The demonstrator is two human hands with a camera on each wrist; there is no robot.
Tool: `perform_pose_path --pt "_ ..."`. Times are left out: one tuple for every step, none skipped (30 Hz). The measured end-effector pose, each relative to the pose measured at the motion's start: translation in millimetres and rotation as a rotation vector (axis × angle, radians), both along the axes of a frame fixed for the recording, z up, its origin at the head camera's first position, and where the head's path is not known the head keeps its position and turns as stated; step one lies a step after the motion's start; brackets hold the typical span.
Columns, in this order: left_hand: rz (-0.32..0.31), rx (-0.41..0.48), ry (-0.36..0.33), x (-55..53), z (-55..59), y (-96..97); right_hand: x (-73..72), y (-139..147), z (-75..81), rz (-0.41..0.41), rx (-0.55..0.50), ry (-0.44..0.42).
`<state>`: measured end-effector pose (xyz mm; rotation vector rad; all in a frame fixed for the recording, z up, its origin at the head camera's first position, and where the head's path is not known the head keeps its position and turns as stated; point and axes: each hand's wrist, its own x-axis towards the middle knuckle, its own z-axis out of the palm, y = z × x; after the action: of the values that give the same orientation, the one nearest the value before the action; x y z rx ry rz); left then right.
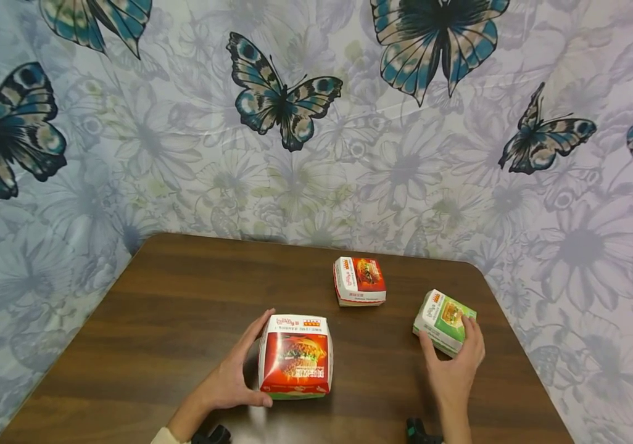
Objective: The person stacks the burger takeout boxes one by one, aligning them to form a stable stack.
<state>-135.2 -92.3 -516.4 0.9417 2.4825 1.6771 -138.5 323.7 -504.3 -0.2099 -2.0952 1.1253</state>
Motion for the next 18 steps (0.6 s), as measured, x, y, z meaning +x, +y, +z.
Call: perform_pose_path --pt "0.002 0.002 -0.001 0.3 0.0 0.0 -1.8 3.3 -1.9 -0.036 -0.016 -0.007" --pt "0.003 0.004 0.0 0.5 0.0 -0.1 -3.1 5.9 -3.6 -0.068 -0.033 -0.026" --pt "0.005 0.005 -0.003 0.8 0.0 -0.2 -4.6 8.1 -5.2 -0.09 -0.054 -0.051" --pt "0.006 0.006 -0.006 1.1 0.0 -0.2 -6.0 9.9 -6.8 -0.107 -0.068 -0.073" --pt "0.008 0.006 -0.006 1.1 0.1 -0.2 -7.3 11.2 -8.2 -0.115 -0.085 -0.094" --pt "0.009 0.007 -0.008 1.2 0.3 -0.3 -8.6 12.3 -9.6 -0.121 -0.098 -0.117" --pt "0.011 0.006 -0.01 1.4 0.7 -0.3 -10.1 13.3 -10.9 -0.122 -0.108 -0.134" --pt "0.013 0.005 -0.01 1.4 1.0 -0.3 -11.5 14.3 -12.3 -0.122 -0.118 -0.156" --pt "0.015 0.005 -0.011 1.5 1.4 -0.3 -12.9 14.9 -13.9 -0.122 -0.126 -0.174" --pt "0.017 0.007 -0.014 1.7 1.8 -0.3 -14.3 15.8 -15.4 -0.122 -0.13 -0.196" --pt "0.018 0.008 -0.015 1.9 2.1 -0.4 -15.6 16.7 -17.0 -0.121 -0.134 -0.217" --pt "0.018 0.01 -0.016 2.0 2.4 -0.5 -16.8 17.5 -18.7 -0.119 -0.134 -0.239" --pt "0.02 0.01 -0.016 2.2 2.4 -0.6 -18.3 18.6 -20.5 -0.116 -0.133 -0.26" --pt "0.02 0.01 -0.013 2.2 2.5 -0.7 -19.4 19.6 -22.3 -0.114 -0.127 -0.278" --pt "0.021 0.01 -0.012 2.3 2.5 -0.9 -20.6 20.7 -23.8 -0.112 -0.12 -0.295" --pt "0.022 0.008 -0.012 2.4 2.4 -1.1 -22.0 22.1 -25.2 -0.109 -0.113 -0.311" --pt "0.023 0.004 -0.01 2.4 2.2 -1.4 -23.1 23.3 -26.7 -0.106 -0.108 -0.321" --pt "0.024 0.001 -0.007 2.4 2.1 -1.5 -24.1 24.3 -27.9 -0.103 -0.102 -0.332"
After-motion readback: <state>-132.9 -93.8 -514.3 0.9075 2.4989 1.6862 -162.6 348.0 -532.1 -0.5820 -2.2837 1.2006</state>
